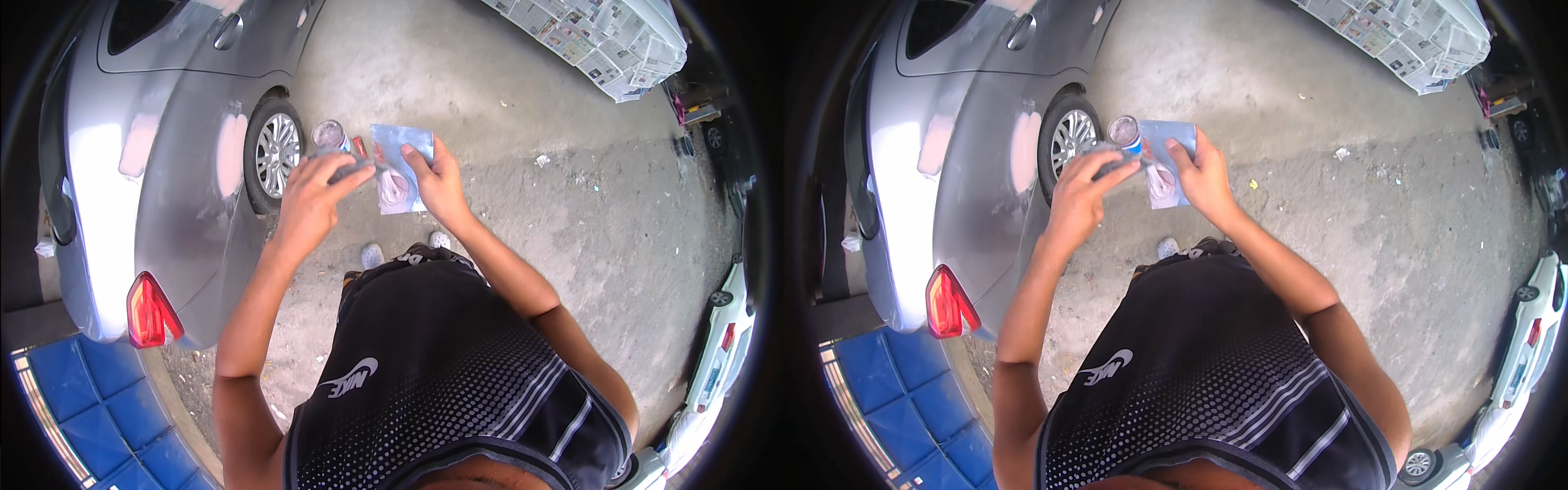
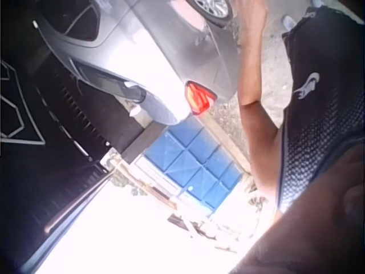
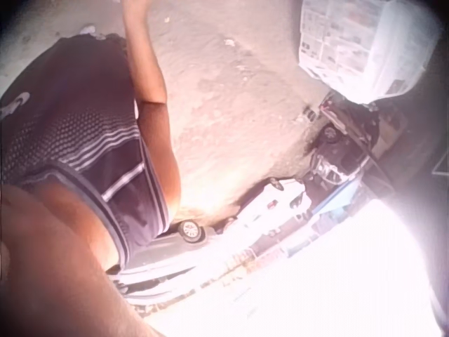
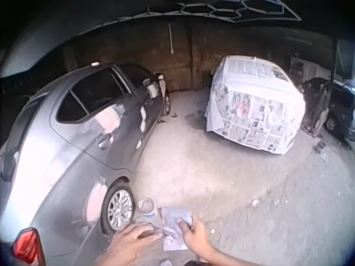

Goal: The person mixes body filler with a hardener on a metal sheet using a putty knife, then applies the mixture to the rear quarter panel of a silver car to fill dents.

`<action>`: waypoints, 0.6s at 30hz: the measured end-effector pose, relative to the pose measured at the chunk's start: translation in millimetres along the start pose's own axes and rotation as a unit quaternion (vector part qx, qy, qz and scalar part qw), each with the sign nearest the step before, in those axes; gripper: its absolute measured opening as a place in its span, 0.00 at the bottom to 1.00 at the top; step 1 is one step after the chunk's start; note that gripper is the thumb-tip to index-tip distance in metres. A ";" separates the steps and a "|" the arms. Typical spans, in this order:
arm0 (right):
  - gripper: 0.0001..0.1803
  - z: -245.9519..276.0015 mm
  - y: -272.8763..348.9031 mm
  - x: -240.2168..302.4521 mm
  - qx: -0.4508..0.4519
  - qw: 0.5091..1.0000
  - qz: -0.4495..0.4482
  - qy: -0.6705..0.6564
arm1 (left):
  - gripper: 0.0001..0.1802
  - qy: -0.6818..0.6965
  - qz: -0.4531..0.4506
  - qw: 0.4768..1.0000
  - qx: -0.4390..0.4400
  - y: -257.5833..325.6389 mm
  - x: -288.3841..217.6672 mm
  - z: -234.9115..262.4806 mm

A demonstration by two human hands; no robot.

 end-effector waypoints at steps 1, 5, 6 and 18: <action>0.14 -3.1 3.5 2.8 -0.001 1.000 -0.015 0.008 | 0.39 0.011 0.004 1.000 -0.007 -6.2 -0.6 2.2; 0.15 0.0 -3.3 24.2 -0.027 0.997 -0.024 0.068 | 0.38 0.052 -0.001 0.998 -0.018 -3.7 -23.5 -15.0; 0.15 5.4 -4.4 27.1 -0.039 0.995 -0.018 0.092 | 0.38 0.050 -0.008 0.999 -0.018 0.2 -33.3 -20.0; 0.14 4.3 3.6 -0.1 -0.054 0.895 -0.320 -0.307 | 0.40 0.173 -0.027 0.972 -0.157 13.4 -51.1 -9.1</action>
Point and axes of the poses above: each hand's wrist, its own y-axis away from the middle knuckle, its own z-axis out of the back of the hand, x = y × z, the point moved 7 cm from there along -y, towards the middle knuckle, and after that the axes turned 1 degree about z, right-handed, at the moved point
